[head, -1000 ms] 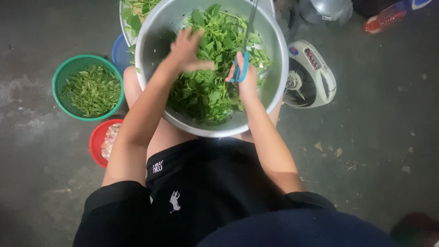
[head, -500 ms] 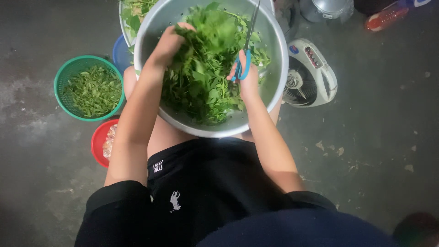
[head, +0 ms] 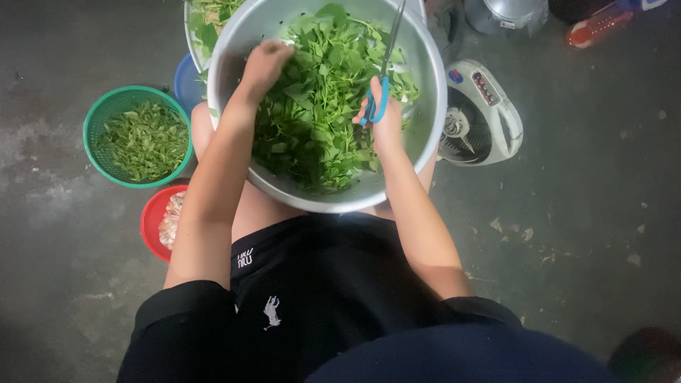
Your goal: Prep vegetables by trimming stems using scissors.
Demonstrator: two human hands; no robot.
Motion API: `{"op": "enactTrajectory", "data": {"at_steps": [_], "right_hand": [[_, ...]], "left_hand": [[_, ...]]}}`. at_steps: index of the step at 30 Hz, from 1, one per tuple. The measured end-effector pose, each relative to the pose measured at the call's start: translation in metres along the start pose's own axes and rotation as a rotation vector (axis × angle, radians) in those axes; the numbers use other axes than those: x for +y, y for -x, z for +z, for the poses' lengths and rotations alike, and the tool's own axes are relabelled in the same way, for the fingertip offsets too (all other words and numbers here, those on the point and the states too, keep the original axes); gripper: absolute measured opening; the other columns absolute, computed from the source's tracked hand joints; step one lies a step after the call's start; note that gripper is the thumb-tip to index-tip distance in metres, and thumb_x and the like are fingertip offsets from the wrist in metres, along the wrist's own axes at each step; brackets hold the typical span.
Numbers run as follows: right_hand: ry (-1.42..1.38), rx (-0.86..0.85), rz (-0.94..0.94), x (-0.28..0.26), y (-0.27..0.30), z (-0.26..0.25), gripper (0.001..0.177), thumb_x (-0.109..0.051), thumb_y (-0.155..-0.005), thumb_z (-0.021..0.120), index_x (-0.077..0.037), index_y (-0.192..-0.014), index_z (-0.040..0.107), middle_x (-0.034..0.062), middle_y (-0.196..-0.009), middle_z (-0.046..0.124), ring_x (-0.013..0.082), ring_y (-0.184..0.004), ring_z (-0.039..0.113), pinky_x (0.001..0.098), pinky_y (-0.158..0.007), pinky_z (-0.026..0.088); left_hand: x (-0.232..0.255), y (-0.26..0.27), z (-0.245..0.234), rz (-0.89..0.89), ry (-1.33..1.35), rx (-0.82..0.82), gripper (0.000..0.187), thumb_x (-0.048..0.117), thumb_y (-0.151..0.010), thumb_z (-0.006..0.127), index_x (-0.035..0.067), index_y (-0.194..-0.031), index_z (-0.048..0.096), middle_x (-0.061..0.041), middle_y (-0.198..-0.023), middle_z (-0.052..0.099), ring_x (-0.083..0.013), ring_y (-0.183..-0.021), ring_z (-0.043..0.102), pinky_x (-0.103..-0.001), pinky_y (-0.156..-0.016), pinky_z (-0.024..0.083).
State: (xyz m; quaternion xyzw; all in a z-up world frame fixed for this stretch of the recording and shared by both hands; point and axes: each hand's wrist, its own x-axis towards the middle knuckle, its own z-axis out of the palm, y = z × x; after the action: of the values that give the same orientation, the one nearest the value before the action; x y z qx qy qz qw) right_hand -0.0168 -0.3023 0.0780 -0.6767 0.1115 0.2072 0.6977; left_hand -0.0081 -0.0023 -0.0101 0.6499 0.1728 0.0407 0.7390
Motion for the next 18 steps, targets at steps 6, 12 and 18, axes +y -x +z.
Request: {"op": "enactTrajectory", "data": {"at_steps": [6,12,18], "right_hand": [[0.099,0.007,0.034,-0.003,0.003,-0.001,0.058,-0.066,-0.086,0.066,-0.008,-0.080,0.063,0.0033,-0.061,0.064,0.0167,-0.055,0.072,0.0248,-0.045,0.044],[0.085,0.005,0.055,-0.001,0.005,0.003,0.059,-0.066,-0.085,0.065,-0.007,-0.079,0.063,0.0021,-0.063,0.065,0.0168,-0.055,0.073,0.0240,-0.043,0.043],[0.024,-0.004,0.026,-0.001,0.001,0.001,0.058,-0.065,-0.084,0.067,-0.007,-0.080,0.064,0.0010,-0.065,0.064,0.0171,-0.055,0.071,0.0255,-0.046,0.050]], "left_hand": [[0.028,0.026,0.022,-0.217,-0.606,-0.035,0.080,0.053,-0.078,0.086,0.001,-0.131,0.056,-0.016,-0.121,0.068,-0.0243,-0.111,0.066,-0.035,-0.099,0.050],[0.044,0.031,0.021,-0.180,-0.860,-0.396,0.075,0.036,-0.076,0.090,-0.001,-0.132,0.056,-0.020,-0.110,0.070,-0.0298,-0.101,0.068,-0.043,-0.092,0.052],[0.062,0.031,0.009,-0.504,0.142,-0.252,0.036,0.029,-0.088,0.070,0.000,-0.109,0.072,-0.011,-0.095,0.076,-0.0234,-0.081,0.073,-0.039,-0.077,0.060]]}}
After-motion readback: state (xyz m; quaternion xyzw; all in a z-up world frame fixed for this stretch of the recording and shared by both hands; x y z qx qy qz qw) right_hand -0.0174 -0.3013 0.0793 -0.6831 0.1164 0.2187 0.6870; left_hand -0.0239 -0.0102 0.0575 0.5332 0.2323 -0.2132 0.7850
